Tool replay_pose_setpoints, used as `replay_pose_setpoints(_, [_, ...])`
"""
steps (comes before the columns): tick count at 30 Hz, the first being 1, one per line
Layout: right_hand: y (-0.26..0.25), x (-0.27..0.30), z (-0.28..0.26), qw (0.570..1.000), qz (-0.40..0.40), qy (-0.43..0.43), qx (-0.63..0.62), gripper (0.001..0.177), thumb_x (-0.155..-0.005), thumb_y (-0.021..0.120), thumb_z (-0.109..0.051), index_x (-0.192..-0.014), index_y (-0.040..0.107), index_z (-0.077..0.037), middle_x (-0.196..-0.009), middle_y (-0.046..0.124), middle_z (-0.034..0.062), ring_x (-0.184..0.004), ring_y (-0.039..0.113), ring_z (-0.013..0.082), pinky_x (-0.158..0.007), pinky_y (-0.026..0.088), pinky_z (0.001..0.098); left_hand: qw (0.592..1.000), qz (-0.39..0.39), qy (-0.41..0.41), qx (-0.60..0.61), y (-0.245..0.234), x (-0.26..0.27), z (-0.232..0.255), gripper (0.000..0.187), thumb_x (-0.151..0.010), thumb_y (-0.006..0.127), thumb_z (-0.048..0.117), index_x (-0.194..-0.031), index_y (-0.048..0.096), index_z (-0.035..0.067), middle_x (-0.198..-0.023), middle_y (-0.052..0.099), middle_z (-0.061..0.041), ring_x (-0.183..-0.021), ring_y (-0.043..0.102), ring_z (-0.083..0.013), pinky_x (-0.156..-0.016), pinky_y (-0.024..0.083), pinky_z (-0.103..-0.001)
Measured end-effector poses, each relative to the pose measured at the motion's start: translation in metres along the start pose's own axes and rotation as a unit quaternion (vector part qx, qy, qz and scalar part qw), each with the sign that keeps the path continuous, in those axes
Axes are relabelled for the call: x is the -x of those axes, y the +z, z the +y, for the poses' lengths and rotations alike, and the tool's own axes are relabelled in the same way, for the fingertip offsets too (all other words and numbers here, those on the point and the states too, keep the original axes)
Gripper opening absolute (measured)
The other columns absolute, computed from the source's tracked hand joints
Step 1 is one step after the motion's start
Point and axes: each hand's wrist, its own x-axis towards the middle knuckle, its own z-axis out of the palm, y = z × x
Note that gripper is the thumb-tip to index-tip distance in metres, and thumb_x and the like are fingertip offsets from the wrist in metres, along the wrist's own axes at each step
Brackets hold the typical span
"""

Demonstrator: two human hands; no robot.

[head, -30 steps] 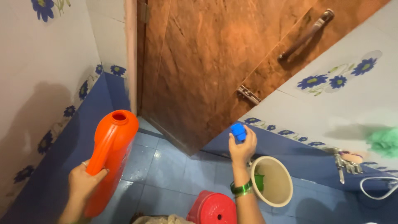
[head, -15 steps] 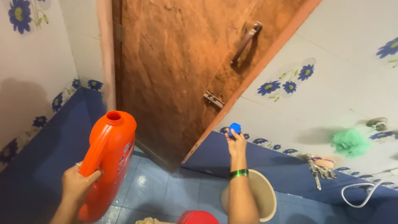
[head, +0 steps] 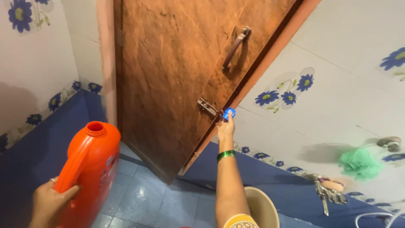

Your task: The person pours liquid cleaner from a large orange bottle into a blue cap and then into the toilet bowl before putting the bottle down in another room.

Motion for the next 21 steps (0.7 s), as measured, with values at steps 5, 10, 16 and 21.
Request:
replay_pose_setpoints(5, [-0.003,-0.013,0.020,0.999,0.027,-0.032,0.005,0.042,-0.094,0.072,-0.054,-0.110,0.064,-0.015,-0.091,0.065,-0.0002,-0.074,0.059,0.0155,-0.064,0.043,0.0351,0.996,0.050,-0.042,-0.054,-0.011,0.027,0.007,0.046,-0.078,0.082,0.014,-0.120,0.075,-0.001,-0.079,0.076,-0.018,-0.062,0.070,-0.0241,-0.059,0.056,-0.039])
replay_pose_setpoints(10, [-0.003,-0.007,0.027,0.996,0.067,-0.044,0.042,0.041,-0.089,0.069,-0.051,-0.113,0.065,-0.017,-0.096,0.070,-0.0024,-0.079,0.065,0.0111,-0.062,0.046,0.0266,0.989,0.075,-0.056,-0.115,-0.014,0.045,0.007,0.047,-0.077,0.083,0.019,-0.119,0.075,0.001,-0.076,0.076,-0.018,-0.060,0.073,-0.0267,-0.060,0.058,-0.040])
replay_pose_setpoints(16, [-0.011,0.047,0.034,0.998,-0.014,-0.038,0.054,0.042,-0.092,0.071,-0.046,-0.116,0.066,-0.013,-0.099,0.071,0.0004,-0.081,0.068,0.0134,-0.063,0.049,0.0285,0.989,0.078,-0.077,-0.101,-0.017,0.049,-0.012,0.048,-0.076,0.084,0.019,-0.119,0.074,0.000,-0.083,0.077,-0.017,-0.067,0.072,-0.0263,-0.064,0.058,-0.041])
replay_pose_setpoints(21, [-0.001,0.062,0.027,0.951,-0.048,-0.104,0.286,0.050,-0.084,0.084,-0.036,-0.121,0.069,-0.006,-0.102,0.077,0.0084,-0.085,0.077,0.0240,-0.073,0.053,0.0346,0.987,0.088,-0.079,-0.106,-0.023,0.040,-0.039,0.046,-0.076,0.087,0.021,-0.113,0.074,-0.003,-0.081,0.077,-0.018,-0.071,0.073,-0.0267,-0.067,0.058,-0.041])
